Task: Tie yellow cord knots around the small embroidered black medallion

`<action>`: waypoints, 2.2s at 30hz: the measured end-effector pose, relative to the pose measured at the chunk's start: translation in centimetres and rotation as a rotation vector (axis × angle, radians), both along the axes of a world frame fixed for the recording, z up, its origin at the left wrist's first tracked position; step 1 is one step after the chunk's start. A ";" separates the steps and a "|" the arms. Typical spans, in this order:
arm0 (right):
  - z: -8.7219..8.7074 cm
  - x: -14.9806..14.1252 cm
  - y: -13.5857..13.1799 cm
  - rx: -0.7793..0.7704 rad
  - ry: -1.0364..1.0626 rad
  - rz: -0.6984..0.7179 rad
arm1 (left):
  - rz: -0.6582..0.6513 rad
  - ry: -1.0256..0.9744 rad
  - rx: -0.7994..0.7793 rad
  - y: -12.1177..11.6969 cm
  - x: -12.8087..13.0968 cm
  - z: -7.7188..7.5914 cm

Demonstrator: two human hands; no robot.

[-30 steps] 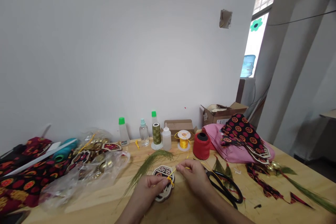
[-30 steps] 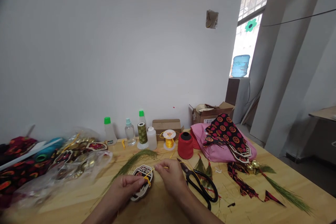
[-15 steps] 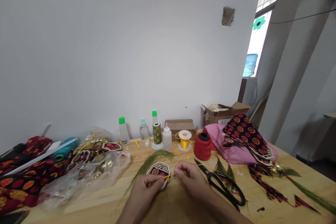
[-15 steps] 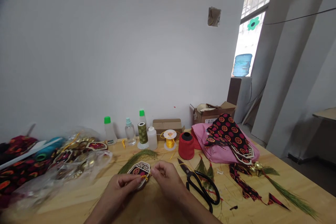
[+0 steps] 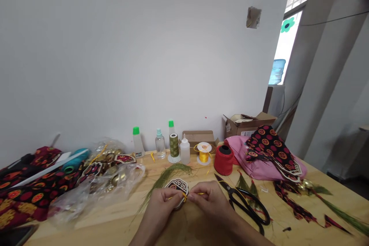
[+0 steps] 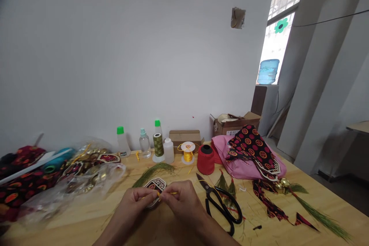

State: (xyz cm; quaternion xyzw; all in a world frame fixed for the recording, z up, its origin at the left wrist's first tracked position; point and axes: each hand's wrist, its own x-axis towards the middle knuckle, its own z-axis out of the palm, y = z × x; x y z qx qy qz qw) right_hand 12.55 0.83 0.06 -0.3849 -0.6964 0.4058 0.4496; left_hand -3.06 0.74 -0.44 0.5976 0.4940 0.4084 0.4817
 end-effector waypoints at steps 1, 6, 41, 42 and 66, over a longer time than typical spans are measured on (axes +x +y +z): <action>0.0 -0.1 0.0 -0.024 0.017 -0.009 | 0.003 0.000 -0.001 0.0 0.0 -0.1; 0.0 -0.2 0.3 -0.218 0.193 -0.046 | -0.026 -0.071 0.000 0.1 -0.3 -0.2; -0.6 -0.3 0.7 -0.480 0.585 0.191 | -0.151 -0.335 -0.126 -0.5 0.6 0.3; -0.7 -0.4 0.7 -0.475 0.576 0.201 | -0.142 -0.333 -0.128 -0.5 0.7 0.4; 0.2 -0.4 0.4 -0.317 0.311 -0.020 | -0.039 -0.097 -0.005 -0.5 0.7 0.1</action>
